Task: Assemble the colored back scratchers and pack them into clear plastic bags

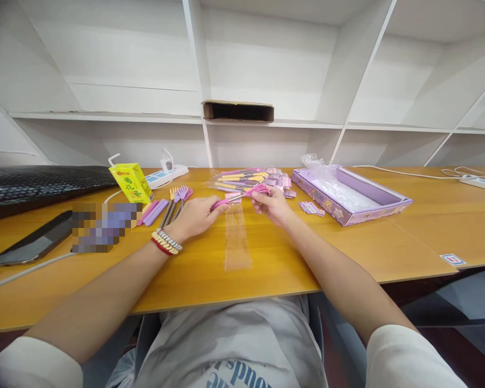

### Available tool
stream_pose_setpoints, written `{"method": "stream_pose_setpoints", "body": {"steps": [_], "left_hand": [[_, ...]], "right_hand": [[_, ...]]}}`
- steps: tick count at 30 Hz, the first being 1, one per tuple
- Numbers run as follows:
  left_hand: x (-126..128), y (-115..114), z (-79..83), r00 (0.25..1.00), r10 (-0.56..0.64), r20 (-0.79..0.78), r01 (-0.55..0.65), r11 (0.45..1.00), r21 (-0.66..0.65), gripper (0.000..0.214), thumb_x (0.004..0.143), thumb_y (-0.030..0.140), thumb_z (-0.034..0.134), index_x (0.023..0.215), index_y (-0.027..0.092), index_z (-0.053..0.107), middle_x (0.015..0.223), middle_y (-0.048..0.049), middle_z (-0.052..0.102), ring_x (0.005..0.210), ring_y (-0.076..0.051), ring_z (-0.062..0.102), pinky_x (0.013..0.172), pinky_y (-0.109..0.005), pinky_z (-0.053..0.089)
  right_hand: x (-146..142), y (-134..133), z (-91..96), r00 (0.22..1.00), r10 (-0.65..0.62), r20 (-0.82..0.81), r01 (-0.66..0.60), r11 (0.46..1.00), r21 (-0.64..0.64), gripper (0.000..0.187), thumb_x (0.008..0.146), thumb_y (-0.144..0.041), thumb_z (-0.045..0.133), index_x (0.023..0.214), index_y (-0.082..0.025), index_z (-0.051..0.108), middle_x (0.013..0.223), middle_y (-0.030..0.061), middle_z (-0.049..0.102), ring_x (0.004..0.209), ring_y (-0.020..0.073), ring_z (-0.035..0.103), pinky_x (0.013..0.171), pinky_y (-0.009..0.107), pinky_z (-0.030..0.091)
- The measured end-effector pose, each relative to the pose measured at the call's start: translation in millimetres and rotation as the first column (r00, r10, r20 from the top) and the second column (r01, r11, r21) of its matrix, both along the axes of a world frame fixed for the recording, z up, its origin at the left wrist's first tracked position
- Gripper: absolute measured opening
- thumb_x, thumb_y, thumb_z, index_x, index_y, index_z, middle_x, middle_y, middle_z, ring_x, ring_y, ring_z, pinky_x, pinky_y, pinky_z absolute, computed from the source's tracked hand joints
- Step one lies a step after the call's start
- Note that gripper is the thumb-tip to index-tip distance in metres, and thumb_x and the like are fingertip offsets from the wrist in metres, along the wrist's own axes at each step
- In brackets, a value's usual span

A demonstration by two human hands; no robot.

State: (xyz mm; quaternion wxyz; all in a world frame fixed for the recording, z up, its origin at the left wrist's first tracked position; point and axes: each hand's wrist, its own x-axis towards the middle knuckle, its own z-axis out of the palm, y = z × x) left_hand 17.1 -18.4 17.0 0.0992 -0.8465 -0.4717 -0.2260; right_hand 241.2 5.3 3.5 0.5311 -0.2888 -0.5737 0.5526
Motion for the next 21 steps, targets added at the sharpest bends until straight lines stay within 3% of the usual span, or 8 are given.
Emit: {"method": "stream_pose_setpoints", "body": {"steps": [5,7,13,21], "left_hand": [[16.4,-9.8,-4.8,0.978,-0.195,0.076,0.200,0.978,-0.062,0.033,0.093,0.041,0.029,0.097,0.020,0.055,0.090,-0.0069,0.065,0.079,-0.019,0.060,0.067,-0.029,0.042],[18.9,-11.5,-5.5,0.971,-0.221,0.094,0.229,0.970,-0.081,0.033,0.093,0.040,0.028,0.101,0.020,0.053,0.093,-0.0066,0.065,0.081,-0.019,0.061,0.068,-0.029,0.042],[20.9,-12.1,-5.3,0.981,-0.177,0.080,0.187,0.973,-0.133,0.037,0.094,0.044,0.023,0.107,0.023,0.051,0.083,-0.0037,0.065,0.072,-0.018,0.061,0.059,-0.027,0.039],[24.4,-9.5,1.5,0.980,-0.178,0.091,0.188,0.975,-0.120,0.041,0.093,0.046,0.022,0.096,0.021,0.055,0.076,-0.0041,0.063,0.066,-0.018,0.059,0.057,-0.028,0.037]], "right_hand": [[-13.1,-8.8,-6.8,0.965,0.168,0.201,-0.174,0.985,0.011,0.037,0.061,-0.040,0.074,0.087,-0.018,0.062,0.059,-0.0009,0.059,0.048,0.0113,0.052,0.041,0.024,0.038],[-16.3,-9.8,-9.0,0.955,0.149,0.257,-0.165,0.985,0.045,0.034,0.065,-0.042,0.071,0.088,-0.018,0.063,0.057,-0.0015,0.058,0.048,0.0111,0.051,0.044,0.025,0.040],[-13.8,-5.7,-8.1,0.974,-0.006,0.224,-0.022,0.992,0.123,0.025,0.065,-0.039,0.071,0.078,-0.018,0.066,0.058,-0.0007,0.058,0.048,0.0097,0.050,0.044,0.024,0.039],[-4.8,-1.8,3.0,0.980,0.053,0.193,-0.074,0.992,0.104,0.025,0.061,-0.034,0.075,0.077,-0.017,0.067,0.058,-0.0002,0.060,0.044,0.0096,0.051,0.036,0.023,0.038]]}}
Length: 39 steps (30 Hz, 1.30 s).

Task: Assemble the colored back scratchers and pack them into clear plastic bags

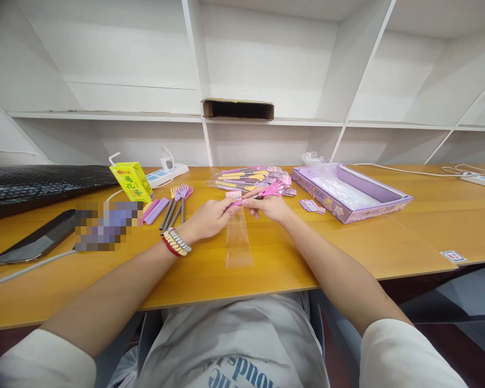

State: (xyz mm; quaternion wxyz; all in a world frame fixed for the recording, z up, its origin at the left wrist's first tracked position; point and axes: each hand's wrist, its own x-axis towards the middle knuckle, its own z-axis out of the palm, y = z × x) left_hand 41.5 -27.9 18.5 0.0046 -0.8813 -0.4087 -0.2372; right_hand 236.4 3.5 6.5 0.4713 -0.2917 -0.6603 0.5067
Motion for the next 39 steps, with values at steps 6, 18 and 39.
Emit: {"method": "stream_pose_setpoints", "body": {"steps": [6,18,39], "left_hand": [[0.6,-1.4,2.5,0.999,-0.015,0.037,0.015,1.000,-0.010,0.040,0.093,0.046,0.023,0.094,0.021,0.055,0.073,-0.0027,0.060,0.063,-0.016,0.056,0.055,-0.027,0.035],[-2.0,-2.4,3.2,0.992,-0.077,0.098,0.083,0.995,-0.059,0.037,0.092,0.043,0.028,0.095,0.020,0.056,0.070,-0.0011,0.058,0.061,-0.014,0.052,0.056,-0.025,0.033],[-21.0,9.6,1.2,0.995,-0.037,0.096,0.047,0.993,-0.106,0.042,0.090,0.049,0.028,0.089,0.019,0.058,0.063,0.0008,0.056,0.057,-0.013,0.048,0.055,-0.024,0.032]], "right_hand": [[4.1,-1.5,5.9,0.998,-0.033,-0.049,0.034,0.999,0.017,0.023,0.058,-0.028,0.077,0.074,-0.015,0.067,0.056,0.0004,0.062,0.043,0.0100,0.052,0.035,0.023,0.041],[14.1,-3.2,8.9,0.994,-0.052,-0.091,0.054,0.998,0.013,0.021,0.056,-0.021,0.078,0.072,-0.015,0.067,0.052,-0.0003,0.062,0.040,0.0117,0.055,0.034,0.023,0.045],[42.0,-4.7,27.8,0.958,-0.224,-0.180,0.247,0.963,0.112,0.022,0.054,-0.026,0.078,0.062,-0.016,0.060,0.047,-0.0016,0.058,0.035,0.0105,0.051,0.033,0.022,0.042]]}}
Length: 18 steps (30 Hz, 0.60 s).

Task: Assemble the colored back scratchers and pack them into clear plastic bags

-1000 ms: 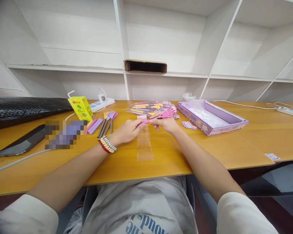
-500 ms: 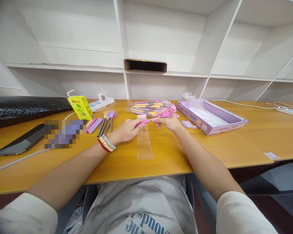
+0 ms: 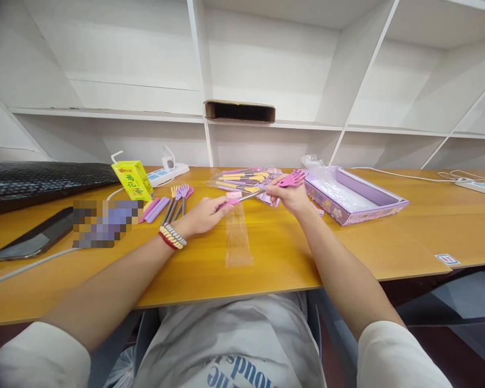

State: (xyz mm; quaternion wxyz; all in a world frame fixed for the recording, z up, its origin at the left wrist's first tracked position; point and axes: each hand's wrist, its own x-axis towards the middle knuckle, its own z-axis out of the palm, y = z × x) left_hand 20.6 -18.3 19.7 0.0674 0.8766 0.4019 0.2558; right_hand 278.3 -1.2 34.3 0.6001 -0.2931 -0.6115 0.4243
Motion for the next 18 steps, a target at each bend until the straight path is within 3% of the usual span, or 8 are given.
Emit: {"method": "stream_pose_setpoints", "body": {"steps": [4,8,11,14,16,18], "left_hand": [[-11.8,5.1,2.0,1.000,0.016,-0.022,-0.016,1.000,0.003,0.043,0.090,0.049,0.031,0.085,0.019,0.060,0.063,0.0008,0.058,0.058,-0.013,0.049,0.055,-0.024,0.031],[-9.4,5.0,0.0,0.999,0.047,-0.021,-0.046,0.998,0.036,0.044,0.090,0.049,0.029,0.086,0.019,0.060,0.064,-0.0005,0.059,0.059,-0.015,0.052,0.055,-0.025,0.032],[0.2,-0.2,-1.7,0.996,0.086,0.007,-0.086,0.994,0.061,0.043,0.091,0.048,0.027,0.093,0.019,0.059,0.072,-0.0024,0.063,0.065,-0.017,0.056,0.058,-0.025,0.035],[11.1,-6.8,-3.0,0.996,0.092,0.018,-0.093,0.994,0.054,0.039,0.092,0.045,0.027,0.104,0.021,0.055,0.084,-0.0041,0.065,0.074,-0.019,0.060,0.064,-0.027,0.039],[16.9,-9.2,-4.5,0.994,0.105,0.016,-0.106,0.993,0.052,0.037,0.092,0.044,0.028,0.106,0.021,0.053,0.086,-0.0052,0.065,0.077,-0.020,0.061,0.067,-0.028,0.041],[20.4,-8.9,-6.7,0.991,0.118,0.059,-0.122,0.990,0.069,0.034,0.092,0.041,0.029,0.102,0.020,0.054,0.090,-0.0067,0.064,0.082,-0.021,0.060,0.071,-0.030,0.042]], "right_hand": [[20.8,0.3,9.8,0.995,-0.071,-0.065,0.073,0.997,0.023,0.022,0.055,-0.026,0.078,0.061,-0.017,0.058,0.046,-0.0022,0.056,0.034,0.0093,0.048,0.031,0.021,0.039],[23.1,6.8,6.3,0.991,-0.082,-0.104,0.088,0.995,0.055,0.023,0.057,-0.029,0.077,0.062,-0.017,0.057,0.049,-0.0025,0.055,0.036,0.0082,0.047,0.033,0.021,0.037],[4.2,8.8,-5.5,0.988,-0.025,-0.149,0.026,1.000,0.004,0.029,0.059,-0.036,0.076,0.075,-0.020,0.058,0.051,-0.0047,0.055,0.039,0.0080,0.047,0.036,0.020,0.038],[-28.4,3.1,-14.5,0.983,0.123,-0.135,-0.139,0.984,-0.114,0.038,0.059,-0.043,0.075,0.086,-0.021,0.059,0.068,-0.0015,0.062,0.054,0.0104,0.055,0.047,0.023,0.045],[-51.2,-2.6,-13.9,0.967,0.183,-0.177,-0.215,0.960,-0.180,0.035,0.064,-0.049,0.070,0.078,-0.019,0.058,0.076,0.0020,0.064,0.067,0.0132,0.059,0.057,0.026,0.049],[-71.0,-6.5,-8.1,0.941,0.213,-0.264,-0.274,0.935,-0.224,0.038,0.067,-0.053,0.066,0.065,-0.017,0.052,0.072,0.0027,0.063,0.067,0.0139,0.059,0.059,0.027,0.048]]}}
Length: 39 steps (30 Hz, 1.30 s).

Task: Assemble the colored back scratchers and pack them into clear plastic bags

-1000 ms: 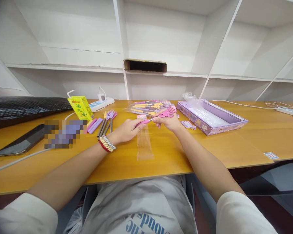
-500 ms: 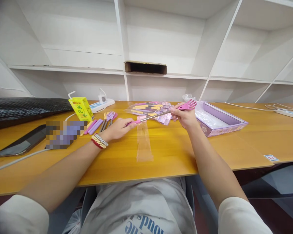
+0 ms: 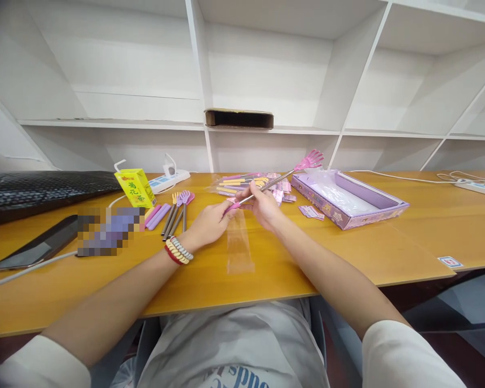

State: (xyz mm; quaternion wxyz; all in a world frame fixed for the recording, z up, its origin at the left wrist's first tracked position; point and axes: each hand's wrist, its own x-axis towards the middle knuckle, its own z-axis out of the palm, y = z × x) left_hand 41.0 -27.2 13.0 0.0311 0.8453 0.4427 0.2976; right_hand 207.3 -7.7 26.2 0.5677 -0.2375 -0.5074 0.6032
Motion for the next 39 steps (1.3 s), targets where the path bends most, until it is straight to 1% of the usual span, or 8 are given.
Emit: {"method": "stream_pose_setpoints", "body": {"steps": [6,13,21,24,27,30,34,39], "left_hand": [[0.9,3.3,-3.8,0.981,0.015,0.196,-0.013,1.000,-0.011,0.029,0.091,0.036,0.035,0.111,0.017,0.047,0.107,-0.0102,0.061,0.096,-0.022,0.058,0.078,-0.034,0.044],[7.3,-2.5,-3.8,0.998,-0.021,-0.054,0.018,0.998,-0.053,0.046,0.082,0.055,0.044,0.105,0.015,0.048,0.094,-0.0106,0.062,0.081,-0.025,0.060,0.064,-0.031,0.043],[14.0,-4.6,-5.5,0.961,0.172,-0.216,-0.178,0.984,-0.009,0.043,0.082,0.056,0.042,0.101,0.018,0.053,0.075,-0.0088,0.063,0.070,-0.026,0.061,0.056,-0.030,0.038],[14.4,-3.6,-5.7,0.955,0.174,-0.242,-0.173,0.985,0.027,0.035,0.083,0.051,0.043,0.092,0.019,0.056,0.072,-0.0081,0.062,0.069,-0.026,0.061,0.055,-0.030,0.037],[15.9,-2.9,-7.2,0.968,0.159,-0.192,-0.163,0.987,-0.007,0.038,0.084,0.052,0.042,0.094,0.018,0.054,0.072,-0.0078,0.061,0.067,-0.024,0.060,0.054,-0.030,0.036],[18.0,-3.9,-8.3,0.993,0.069,-0.097,-0.075,0.996,-0.056,0.038,0.086,0.051,0.039,0.097,0.017,0.051,0.076,-0.0067,0.060,0.067,-0.022,0.059,0.057,-0.030,0.038],[21.0,-6.1,-7.6,0.999,-0.041,0.015,0.041,0.999,0.005,0.023,0.085,0.038,0.048,0.091,0.016,0.051,0.087,-0.0069,0.060,0.078,-0.020,0.056,0.068,-0.030,0.041],[22.1,-4.0,-10.1,0.998,-0.028,0.059,0.031,0.998,-0.052,0.019,0.084,0.035,0.050,0.088,0.017,0.051,0.086,-0.0061,0.062,0.077,-0.020,0.057,0.065,-0.029,0.041]], "right_hand": [[-34.6,5.4,17.9,0.977,-0.037,-0.208,0.000,0.985,-0.174,0.060,0.066,-0.055,0.064,0.049,-0.018,0.020,0.041,-0.0042,0.036,0.048,0.0104,0.047,0.049,0.024,0.041],[-31.7,10.3,3.0,0.936,-0.057,-0.348,-0.007,0.984,-0.179,0.060,0.062,-0.028,0.069,0.049,-0.018,0.011,0.035,-0.0086,0.014,0.036,0.0060,0.027,0.047,0.024,0.040],[-39.7,-5.1,4.1,0.924,-0.146,-0.353,0.097,0.984,-0.152,0.055,0.052,-0.005,0.061,0.054,-0.018,0.008,0.035,-0.0108,0.015,0.031,0.0025,0.020,0.036,0.022,0.026],[-41.2,-8.4,6.4,0.914,-0.181,-0.364,0.130,0.978,-0.161,0.053,0.050,-0.004,0.059,0.054,-0.018,0.008,0.035,-0.0110,0.016,0.031,0.0020,0.019,0.034,0.021,0.022],[-39.4,-5.9,6.7,0.911,-0.216,-0.352,0.169,0.973,-0.159,0.052,0.049,-0.005,0.057,0.055,-0.019,0.007,0.035,-0.0113,0.016,0.030,0.0019,0.018,0.033,0.020,0.021],[-35.5,-1.3,6.2,0.906,-0.239,-0.348,0.189,0.967,-0.172,0.052,0.050,-0.006,0.057,0.056,-0.019,0.007,0.035,-0.0114,0.014,0.030,0.0019,0.016,0.033,0.021,0.020],[-31.7,1.0,6.0,0.897,-0.226,-0.381,0.171,0.970,-0.174,0.053,0.051,-0.004,0.056,0.058,-0.019,0.006,0.036,-0.0112,0.013,0.031,0.0016,0.014,0.032,0.021,0.018],[-34.1,0.3,4.7,0.889,-0.222,-0.401,0.158,0.970,-0.186,0.052,0.049,-0.004,0.055,0.057,-0.019,0.007,0.036,-0.0112,0.014,0.030,0.0018,0.014,0.032,0.021,0.015]]}}
